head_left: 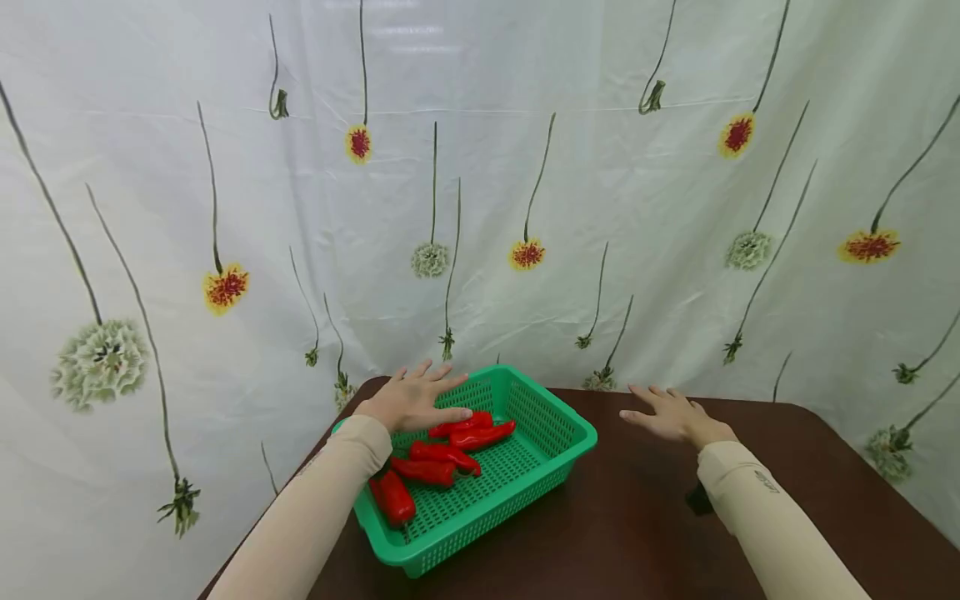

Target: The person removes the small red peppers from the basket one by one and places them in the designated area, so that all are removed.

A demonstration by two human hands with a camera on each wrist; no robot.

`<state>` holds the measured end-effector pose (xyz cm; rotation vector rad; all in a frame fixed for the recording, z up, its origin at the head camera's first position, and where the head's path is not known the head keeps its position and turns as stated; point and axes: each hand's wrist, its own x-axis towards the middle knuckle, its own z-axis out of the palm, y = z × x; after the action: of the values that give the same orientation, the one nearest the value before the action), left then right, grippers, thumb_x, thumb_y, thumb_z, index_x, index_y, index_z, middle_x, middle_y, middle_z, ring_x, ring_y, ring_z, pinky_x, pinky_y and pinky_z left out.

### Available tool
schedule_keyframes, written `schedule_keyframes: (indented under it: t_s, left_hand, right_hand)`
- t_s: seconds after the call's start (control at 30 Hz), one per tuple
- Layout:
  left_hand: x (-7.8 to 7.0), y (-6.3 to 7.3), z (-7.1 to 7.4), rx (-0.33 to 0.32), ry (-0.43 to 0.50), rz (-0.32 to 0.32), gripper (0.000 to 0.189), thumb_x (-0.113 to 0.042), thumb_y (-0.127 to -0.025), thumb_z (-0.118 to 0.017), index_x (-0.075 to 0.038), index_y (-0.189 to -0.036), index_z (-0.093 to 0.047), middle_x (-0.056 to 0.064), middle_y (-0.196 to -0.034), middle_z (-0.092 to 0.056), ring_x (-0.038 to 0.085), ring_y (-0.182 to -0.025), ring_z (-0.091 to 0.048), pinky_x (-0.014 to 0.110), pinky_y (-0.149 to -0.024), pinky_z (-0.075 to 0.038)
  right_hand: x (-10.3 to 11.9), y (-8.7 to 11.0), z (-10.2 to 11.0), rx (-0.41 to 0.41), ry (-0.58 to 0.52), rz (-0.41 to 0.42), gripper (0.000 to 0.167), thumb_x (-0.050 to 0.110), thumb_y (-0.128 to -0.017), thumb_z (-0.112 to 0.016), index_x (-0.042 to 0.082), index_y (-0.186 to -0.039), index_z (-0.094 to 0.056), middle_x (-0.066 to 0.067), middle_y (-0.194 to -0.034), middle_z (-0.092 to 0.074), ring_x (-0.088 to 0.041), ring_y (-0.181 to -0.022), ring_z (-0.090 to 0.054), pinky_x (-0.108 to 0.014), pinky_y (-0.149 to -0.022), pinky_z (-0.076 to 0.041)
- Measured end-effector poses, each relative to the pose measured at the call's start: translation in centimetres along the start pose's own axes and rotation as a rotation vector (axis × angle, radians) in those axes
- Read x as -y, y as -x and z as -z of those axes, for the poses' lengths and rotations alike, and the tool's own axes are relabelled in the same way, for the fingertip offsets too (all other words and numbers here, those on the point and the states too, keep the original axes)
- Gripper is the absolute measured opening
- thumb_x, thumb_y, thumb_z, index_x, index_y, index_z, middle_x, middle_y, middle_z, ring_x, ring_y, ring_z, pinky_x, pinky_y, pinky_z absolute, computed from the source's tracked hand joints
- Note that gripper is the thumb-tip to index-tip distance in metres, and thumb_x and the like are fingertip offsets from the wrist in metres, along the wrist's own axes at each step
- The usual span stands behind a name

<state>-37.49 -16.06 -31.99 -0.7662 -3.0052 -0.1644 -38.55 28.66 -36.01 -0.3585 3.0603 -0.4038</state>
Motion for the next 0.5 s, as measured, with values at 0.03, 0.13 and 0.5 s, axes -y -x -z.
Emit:
schedule_keyframes:
  t_s: [0.03, 0.13, 0.5]
  left_hand:
    - [0.0, 0.0, 0.1, -0.002, 0.001, 0.000, 0.077, -0.076, -0.093, -0.040, -0.034, -0.157, -0.031, 0.004, -0.167, -0.023, 0.038, -0.155, -0.012, 0.068, -0.120, -0.010]
    - [0.0, 0.2, 0.4, -0.017, 0.013, -0.021, 0.078, -0.076, -0.093, -0.040, -0.031, -0.156, -0.035, 0.006, -0.165, -0.028, 0.038, -0.154, -0.016, 0.068, -0.119, -0.011]
    - [1.8, 3.6, 2.5, -0.137, 0.173, -0.010, 0.072, -0.068, -0.095, -0.048, -0.028, -0.154, -0.039, 0.010, -0.160, -0.038, 0.038, -0.148, -0.033, 0.066, -0.118, -0.022]
  right_hand:
    - [0.0, 0.0, -0.1, -0.004, -0.002, 0.004, 0.083, 0.068, -0.098, -0.039, 0.014, -0.159, -0.026, -0.033, -0.159, -0.023, -0.062, -0.144, -0.015, -0.082, -0.105, -0.018]
    - [0.3, -0.2, 0.0, -0.007, -0.011, 0.021, 0.082, 0.066, -0.098, -0.043, 0.012, -0.159, -0.027, -0.034, -0.158, -0.025, -0.062, -0.143, -0.019, -0.081, -0.104, -0.021]
    - [2.1, -0.5, 0.9, 0.011, -0.261, 0.160, 0.077, 0.042, -0.101, -0.055, 0.004, -0.159, -0.021, -0.030, -0.162, -0.022, -0.053, -0.145, -0.025, -0.070, -0.110, -0.030]
